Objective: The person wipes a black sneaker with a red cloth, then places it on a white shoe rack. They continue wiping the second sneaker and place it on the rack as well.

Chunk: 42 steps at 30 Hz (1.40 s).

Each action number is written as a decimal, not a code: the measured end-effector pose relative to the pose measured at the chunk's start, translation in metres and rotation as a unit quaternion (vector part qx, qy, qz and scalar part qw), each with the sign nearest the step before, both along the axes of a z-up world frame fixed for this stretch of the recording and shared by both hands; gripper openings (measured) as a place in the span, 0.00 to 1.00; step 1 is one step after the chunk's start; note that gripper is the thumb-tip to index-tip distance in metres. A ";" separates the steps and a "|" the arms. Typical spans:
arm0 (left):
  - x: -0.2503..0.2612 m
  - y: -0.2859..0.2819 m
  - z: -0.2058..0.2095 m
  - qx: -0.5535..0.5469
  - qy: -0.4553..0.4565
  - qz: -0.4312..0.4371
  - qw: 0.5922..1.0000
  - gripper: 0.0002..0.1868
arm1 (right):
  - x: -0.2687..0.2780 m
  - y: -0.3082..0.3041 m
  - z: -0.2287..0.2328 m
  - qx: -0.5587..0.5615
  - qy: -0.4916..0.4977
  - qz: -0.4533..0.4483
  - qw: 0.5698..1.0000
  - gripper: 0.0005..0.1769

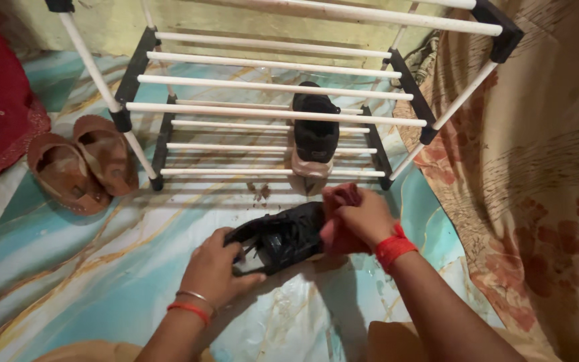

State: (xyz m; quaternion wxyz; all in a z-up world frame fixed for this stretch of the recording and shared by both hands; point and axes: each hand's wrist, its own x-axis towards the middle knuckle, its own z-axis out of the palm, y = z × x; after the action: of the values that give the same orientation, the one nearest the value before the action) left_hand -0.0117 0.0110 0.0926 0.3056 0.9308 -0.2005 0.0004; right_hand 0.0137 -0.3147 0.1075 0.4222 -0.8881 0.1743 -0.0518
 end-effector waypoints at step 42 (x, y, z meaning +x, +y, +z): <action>-0.057 0.009 -0.014 -0.034 0.001 0.023 0.999 0.23 | -0.010 0.008 -0.022 0.275 0.002 0.018 0.961 0.20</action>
State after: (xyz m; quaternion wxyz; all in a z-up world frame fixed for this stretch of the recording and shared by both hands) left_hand -0.0685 0.0195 0.0783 0.3371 0.9243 -0.1785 0.0133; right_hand 0.0036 -0.3064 0.0858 0.6511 -0.7404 0.1666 0.0073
